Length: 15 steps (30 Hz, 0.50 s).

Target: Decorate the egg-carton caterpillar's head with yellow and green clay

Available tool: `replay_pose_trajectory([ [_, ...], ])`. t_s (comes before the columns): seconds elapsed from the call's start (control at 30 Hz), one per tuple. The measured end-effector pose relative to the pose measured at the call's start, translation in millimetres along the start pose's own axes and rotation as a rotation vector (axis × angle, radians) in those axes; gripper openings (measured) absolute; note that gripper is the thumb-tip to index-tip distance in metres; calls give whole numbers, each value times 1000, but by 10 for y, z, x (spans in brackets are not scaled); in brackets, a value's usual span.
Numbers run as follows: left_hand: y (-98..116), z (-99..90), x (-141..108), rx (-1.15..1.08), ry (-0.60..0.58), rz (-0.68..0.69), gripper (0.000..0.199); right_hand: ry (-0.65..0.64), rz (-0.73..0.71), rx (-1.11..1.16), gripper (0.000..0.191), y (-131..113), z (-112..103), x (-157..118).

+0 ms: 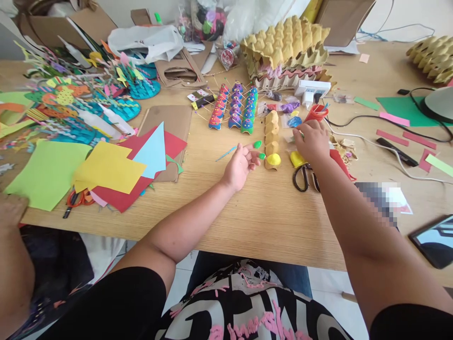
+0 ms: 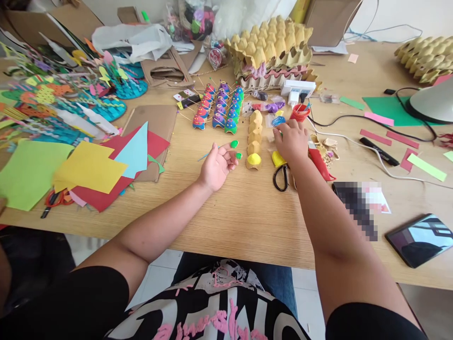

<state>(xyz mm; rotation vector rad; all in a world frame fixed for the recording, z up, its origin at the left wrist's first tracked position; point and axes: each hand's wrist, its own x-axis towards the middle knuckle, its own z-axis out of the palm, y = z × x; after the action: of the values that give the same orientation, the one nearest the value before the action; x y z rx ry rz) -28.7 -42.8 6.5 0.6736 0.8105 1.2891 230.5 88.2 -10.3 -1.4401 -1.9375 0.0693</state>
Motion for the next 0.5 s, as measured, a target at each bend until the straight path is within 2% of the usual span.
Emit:
replay_pose_trajectory([
  [0.13,-9,4,-3,44,21,-15,68,126,-72,162,34,-434,-112,-295],
  [0.23,-20,11,-9,44,15,-33,67,128,-259,204,27,-825,-123,-656],
  [0.3,-25,19,-16,44,-2,-33,66,134,-320,180,29,-990,-88,-863],
  [0.4,-36,30,-32,71,-9,-30,67,140,-277,176,33,-1065,-24,-1028],
  [0.5,-54,28,-45,112,-19,-17,69,133,-233,210,30,-1039,4,-1049],
])
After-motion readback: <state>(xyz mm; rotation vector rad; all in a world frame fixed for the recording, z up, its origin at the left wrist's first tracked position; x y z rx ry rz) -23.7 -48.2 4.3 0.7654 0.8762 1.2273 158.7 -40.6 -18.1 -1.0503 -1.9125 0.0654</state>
